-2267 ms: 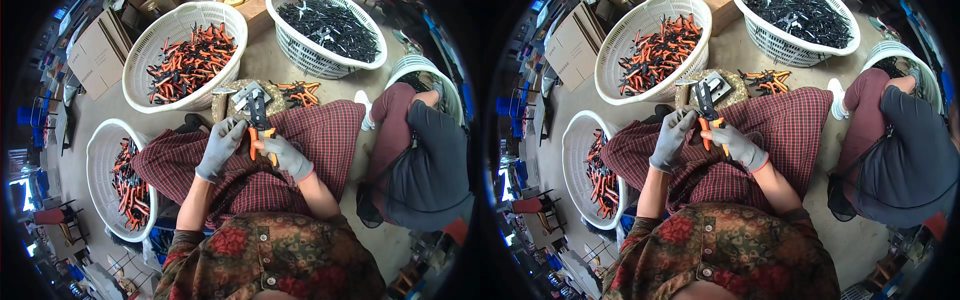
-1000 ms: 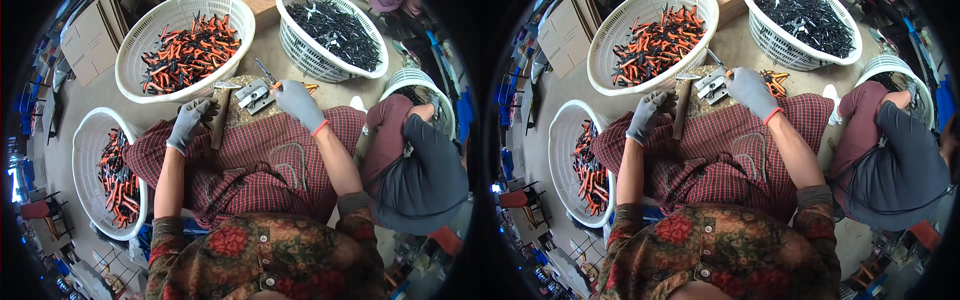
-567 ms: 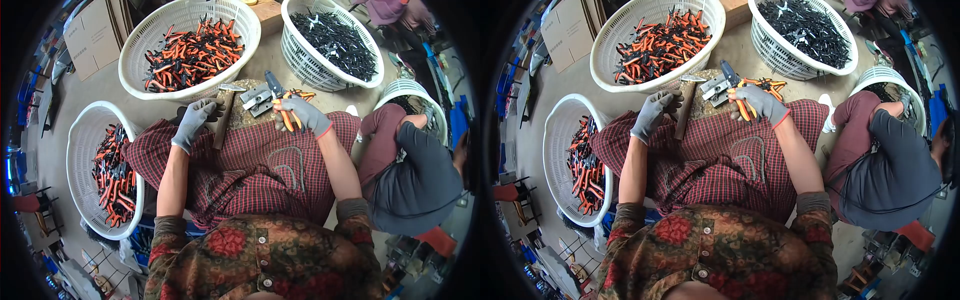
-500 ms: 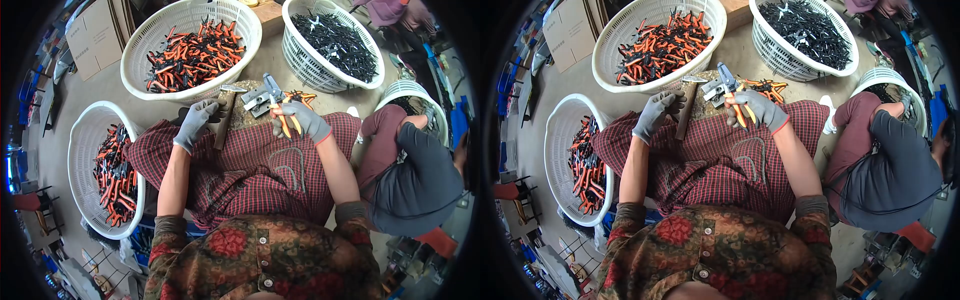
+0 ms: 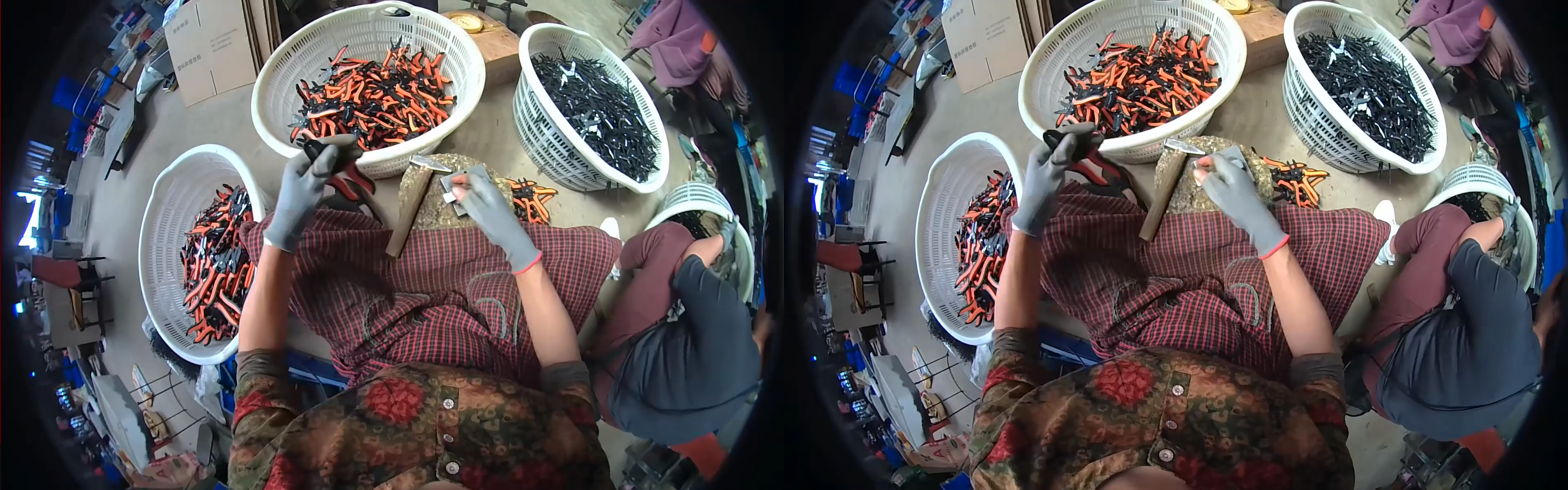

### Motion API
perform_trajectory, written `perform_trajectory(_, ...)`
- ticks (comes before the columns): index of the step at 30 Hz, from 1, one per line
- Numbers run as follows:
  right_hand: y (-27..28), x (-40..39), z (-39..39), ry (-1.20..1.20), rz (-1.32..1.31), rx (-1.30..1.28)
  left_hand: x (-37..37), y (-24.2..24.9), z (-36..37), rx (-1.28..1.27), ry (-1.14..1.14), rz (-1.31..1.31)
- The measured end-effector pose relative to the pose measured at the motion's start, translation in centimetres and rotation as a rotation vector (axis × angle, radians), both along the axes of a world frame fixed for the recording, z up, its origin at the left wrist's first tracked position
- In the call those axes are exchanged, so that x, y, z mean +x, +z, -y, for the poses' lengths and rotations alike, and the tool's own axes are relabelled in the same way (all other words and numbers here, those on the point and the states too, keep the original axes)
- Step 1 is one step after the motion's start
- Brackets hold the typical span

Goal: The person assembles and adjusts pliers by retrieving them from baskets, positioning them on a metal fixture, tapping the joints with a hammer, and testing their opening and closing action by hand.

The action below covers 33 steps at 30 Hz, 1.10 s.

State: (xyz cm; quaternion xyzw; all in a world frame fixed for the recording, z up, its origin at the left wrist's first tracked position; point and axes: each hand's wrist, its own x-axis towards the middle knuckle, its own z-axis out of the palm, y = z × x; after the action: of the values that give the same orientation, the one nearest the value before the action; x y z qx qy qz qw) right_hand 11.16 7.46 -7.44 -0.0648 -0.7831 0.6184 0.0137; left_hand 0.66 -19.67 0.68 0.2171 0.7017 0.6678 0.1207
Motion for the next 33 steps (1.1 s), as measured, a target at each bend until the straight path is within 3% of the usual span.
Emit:
perform_trajectory(1,0.1,-0.1,-1.9,-0.147,-0.094,0.115,-1.5,0.5,3.2,-0.089,0.126,-0.013)
perform_trajectory(2,-1.6,-0.3,-4.1,-0.290,-0.064,0.097,-3.0,0.0,7.0,-0.538,0.296,-0.249)
perform_trajectory(4,-6.9,-0.5,-8.0,-0.523,-0.183,0.221,-5.3,-1.3,14.7,-1.500,0.322,-0.491)
perform_trajectory(6,-10.0,-0.3,-9.0,-0.571,-0.161,0.237,-7.3,-4.6,22.1,-1.842,0.162,-0.327)
perform_trajectory(9,-9.0,-0.5,-5.8,-0.596,-0.155,0.553,-9.4,-4.6,21.4,-1.750,0.245,-0.211)
perform_trajectory(11,-10.4,-0.8,-4.1,-0.594,-0.189,0.607,-10.9,-3.2,15.5,-1.545,0.290,-0.370)
perform_trajectory(12,-10.6,-0.8,-3.4,-0.594,-0.222,0.674,-11.7,-2.3,11.7,-1.379,0.332,-0.220)
perform_trajectory(14,-10.4,-0.6,-2.5,-0.629,-0.226,0.715,-15.4,-5.7,7.6,-1.067,0.305,-0.336)
perform_trajectory(18,-9.5,-0.5,-1.9,-0.661,-0.169,0.717,-23.3,-13.9,0.3,-1.245,0.126,-0.169)
perform_trajectory(20,-9.5,-0.6,-2.0,-0.666,-0.215,0.727,-28.4,-23.2,-0.3,-0.986,0.119,-0.290)
perform_trajectory(21,-9.3,-0.5,-2.2,-0.652,-0.205,0.719,-30.1,-26.6,-0.5,-0.966,0.149,-0.189)
perform_trajectory(22,-9.0,-0.5,-2.2,-0.648,-0.191,0.718,-30.0,-26.3,-2.1,-0.980,0.174,0.334)
perform_trajectory(23,-8.4,-0.3,-2.3,-0.628,-0.104,0.710,-31.2,-27.5,-2.6,-1.034,0.077,0.268)
perform_trajectory(25,-8.4,-0.5,-2.6,-0.677,-0.214,0.743,-32.9,-29.8,-1.3,-1.554,-0.437,-0.555)
perform_trajectory(26,-8.1,-0.4,-2.4,-0.682,-0.196,0.719,-33.5,-30.6,-1.0,-1.657,-0.586,-0.798)
perform_trajectory(27,-8.1,-0.3,-2.4,-0.691,-0.158,0.707,-32.9,-30.0,-0.6,-1.473,-0.486,-0.892)
perform_trajectory(29,-8.3,-0.3,-2.4,-0.713,-0.148,0.711,-32.6,-29.6,-2.0,-1.134,-0.242,-0.516)
perform_trajectory(32,-7.3,0.0,-2.5,-0.715,-0.195,0.723,-31.8,-27.7,-2.9,-0.602,0.193,0.802)
perform_trajectory(33,-7.6,0.1,-2.6,-0.732,-0.201,0.727,-33.3,-30.4,-1.9,-0.470,0.114,0.801)
